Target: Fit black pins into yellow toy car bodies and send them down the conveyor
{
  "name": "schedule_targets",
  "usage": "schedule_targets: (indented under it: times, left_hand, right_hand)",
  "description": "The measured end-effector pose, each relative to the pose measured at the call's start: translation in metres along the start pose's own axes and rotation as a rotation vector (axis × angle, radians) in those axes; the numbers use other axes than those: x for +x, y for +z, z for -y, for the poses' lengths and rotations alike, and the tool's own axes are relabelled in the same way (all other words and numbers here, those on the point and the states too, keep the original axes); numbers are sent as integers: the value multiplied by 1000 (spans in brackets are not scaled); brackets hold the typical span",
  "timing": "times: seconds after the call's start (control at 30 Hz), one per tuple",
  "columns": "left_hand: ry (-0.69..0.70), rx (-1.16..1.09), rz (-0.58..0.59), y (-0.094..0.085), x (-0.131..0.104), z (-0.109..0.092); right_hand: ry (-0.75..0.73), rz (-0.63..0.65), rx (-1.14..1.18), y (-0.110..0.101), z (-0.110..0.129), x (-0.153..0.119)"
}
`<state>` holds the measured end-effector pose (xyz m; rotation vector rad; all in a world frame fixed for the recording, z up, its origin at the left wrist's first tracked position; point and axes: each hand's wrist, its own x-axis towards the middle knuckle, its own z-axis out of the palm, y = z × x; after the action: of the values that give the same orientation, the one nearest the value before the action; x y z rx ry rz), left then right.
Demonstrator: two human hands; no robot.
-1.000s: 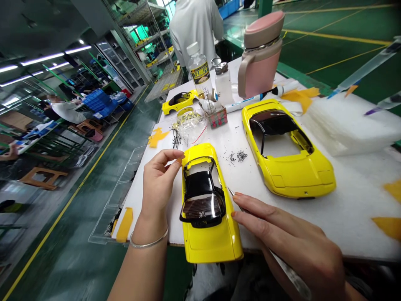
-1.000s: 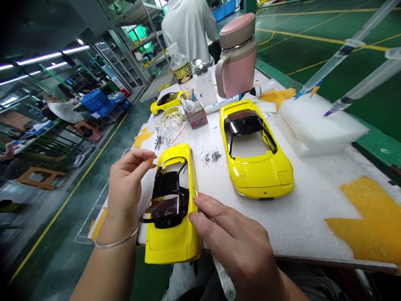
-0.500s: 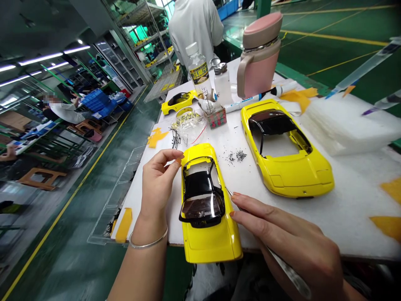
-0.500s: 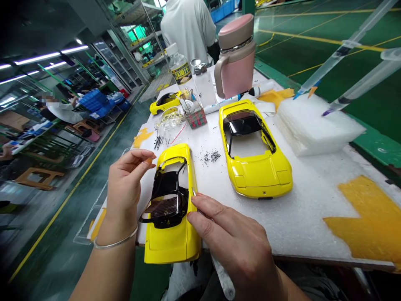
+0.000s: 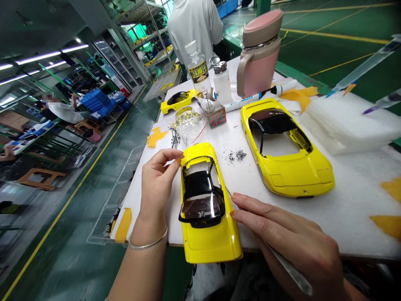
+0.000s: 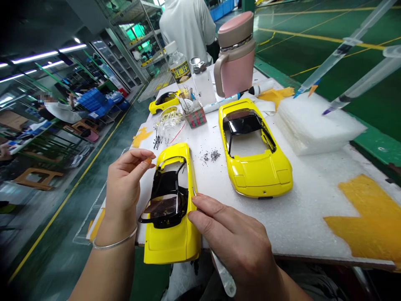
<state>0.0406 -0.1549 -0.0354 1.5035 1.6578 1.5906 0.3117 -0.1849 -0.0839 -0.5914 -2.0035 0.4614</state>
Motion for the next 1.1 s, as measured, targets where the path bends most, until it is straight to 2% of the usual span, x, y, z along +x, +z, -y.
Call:
schedule_targets:
  times: [0.3, 0.8, 0.9, 1.1]
  left_hand:
    - [-9, 0, -4, 1, 0, 0]
    - [-10, 22, -11, 1, -1, -1]
    - [-7, 16, -8, 0, -1, -1]
    - [-5, 10, -11, 1, -1, 0]
  right_hand:
    - [37, -22, 26, -8, 4, 14]
    - [102, -114, 78, -3, 7, 21]
    - [185, -134, 147, -2, 5, 22]
    - [521, -221, 371, -3, 4, 35]
